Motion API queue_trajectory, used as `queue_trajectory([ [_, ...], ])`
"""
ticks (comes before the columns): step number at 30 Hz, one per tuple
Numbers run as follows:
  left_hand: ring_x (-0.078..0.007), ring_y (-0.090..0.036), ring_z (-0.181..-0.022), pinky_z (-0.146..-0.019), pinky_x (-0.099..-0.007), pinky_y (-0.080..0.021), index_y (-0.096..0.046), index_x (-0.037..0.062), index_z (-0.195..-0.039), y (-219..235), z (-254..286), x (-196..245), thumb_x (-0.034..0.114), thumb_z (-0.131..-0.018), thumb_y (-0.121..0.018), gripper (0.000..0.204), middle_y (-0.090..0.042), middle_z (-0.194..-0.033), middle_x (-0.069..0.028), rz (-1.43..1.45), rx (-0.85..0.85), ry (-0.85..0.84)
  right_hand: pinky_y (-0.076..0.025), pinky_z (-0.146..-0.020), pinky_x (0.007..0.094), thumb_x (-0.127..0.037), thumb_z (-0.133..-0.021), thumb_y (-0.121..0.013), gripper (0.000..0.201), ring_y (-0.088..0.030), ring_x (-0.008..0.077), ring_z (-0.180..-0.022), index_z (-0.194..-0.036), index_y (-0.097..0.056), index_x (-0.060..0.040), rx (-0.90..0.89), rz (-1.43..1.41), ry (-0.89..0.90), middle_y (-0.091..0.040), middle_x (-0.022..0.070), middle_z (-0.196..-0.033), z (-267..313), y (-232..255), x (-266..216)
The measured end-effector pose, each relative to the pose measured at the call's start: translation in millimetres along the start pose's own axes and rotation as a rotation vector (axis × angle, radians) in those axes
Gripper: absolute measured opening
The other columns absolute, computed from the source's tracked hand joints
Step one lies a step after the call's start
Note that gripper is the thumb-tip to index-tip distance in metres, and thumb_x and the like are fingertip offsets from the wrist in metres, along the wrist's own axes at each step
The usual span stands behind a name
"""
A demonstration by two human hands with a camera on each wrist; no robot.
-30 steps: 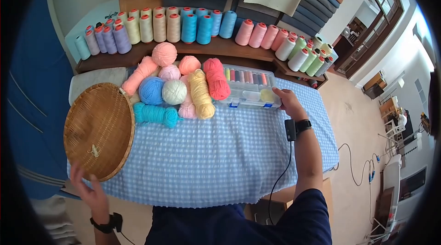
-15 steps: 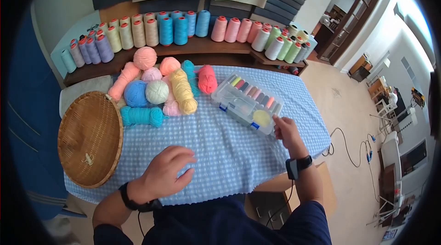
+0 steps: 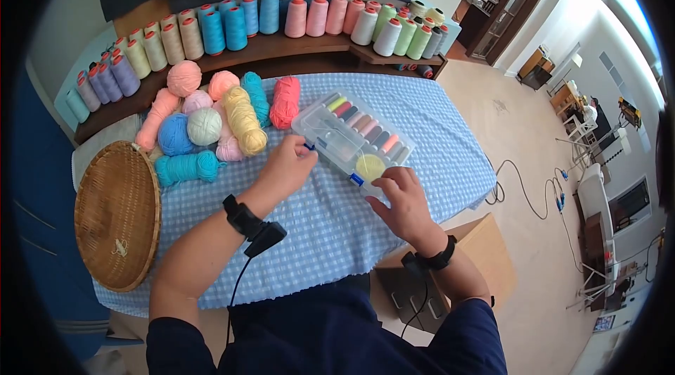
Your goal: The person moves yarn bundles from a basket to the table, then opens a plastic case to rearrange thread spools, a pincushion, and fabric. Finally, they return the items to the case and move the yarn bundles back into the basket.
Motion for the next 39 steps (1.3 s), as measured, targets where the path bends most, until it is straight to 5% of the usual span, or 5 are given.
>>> queue_trajectory([
  [7, -0.0222, -0.072, -0.091, -0.081, -0.0352, -0.064, -0.057, -0.0025, -0.129, 1.9, -20.8, 1.8, 0.036, -0.108, -0.069, 0.046, -0.065, -0.12, -0.0131, 0.546, 0.003, 0.416, -0.051, -0.086, 0.0448, -0.012, -0.085, -0.082, 0.034, -0.063, 0.0312, -0.1, -0.116, -0.071, -0.0062, -0.058, 0.219, 0.186, -0.062, 0.0103, -0.109, -14.5, -23.6, -4.1],
  [11, -0.0211, -0.074, -0.087, -0.072, -0.0337, -0.064, -0.055, -0.0035, -0.127, 3.1, -25.0, -0.7, 0.037, -0.106, -0.072, 0.049, -0.066, -0.115, -0.0137, 0.604, -0.073, 0.417, -0.05, -0.088, 0.0427, -0.007, -0.085, -0.08, 0.026, -0.062, 0.0309, -0.102, -0.108, -0.071, -0.0046, -0.027, 0.148, 0.086, -0.061, 0.0108, -0.11, -19.4, -30.9, -6.6],
  [18, -0.0214, -0.07, -0.102, -0.087, -0.0406, -0.061, -0.056, 0.0048, -0.128, 0.3, -18.9, 12.0, 0.04, -0.109, -0.068, 0.041, -0.064, -0.12, -0.0096, 0.648, -0.062, 0.467, -0.05, -0.091, 0.0477, -0.007, -0.079, -0.085, 0.03, -0.06, 0.0341, -0.106, -0.105, -0.07, -0.0069, -0.126, 0.05, 0.122, -0.06, 0.0116, -0.114, -25.6, -21.6, -3.7],
  [26, -0.0155, -0.067, -0.099, -0.079, -0.0351, -0.057, -0.058, 0.0088, -0.123, 4.5, -10.0, 15.5, 0.04, -0.108, -0.069, 0.036, -0.064, -0.12, -0.003, 0.595, -0.006, 0.446, -0.05, -0.111, 0.0519, -0.012, -0.084, -0.086, 0.058, -0.057, 0.0436, -0.132, -0.138, -0.065, -0.0046, -0.146, -0.062, 0.109, -0.06, 0.0204, -0.142, -10.8, -9.9, 18.4],
  [39, -0.0125, -0.059, -0.116, -0.094, -0.0343, -0.052, -0.066, 0.0115, -0.131, 12.6, -2.4, 50.7, 0.024, -0.105, -0.068, 0.028, -0.064, -0.125, 0.0008, 0.94, -0.023, 0.415, -0.056, -0.103, 0.0499, -0.017, -0.086, -0.087, 0.053, -0.065, 0.0431, -0.124, -0.132, -0.067, -0.0022, -0.073, -0.114, 0.056, -0.064, 0.0211, -0.137, -18.8, 0.7, 26.5],
])
Point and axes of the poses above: each hand's wrist, its own z-axis away from the middle knuckle, its own y-axis out of the back of the hand, x = y × z, the point moved 2 cm from there along -z, towards the middle knuckle
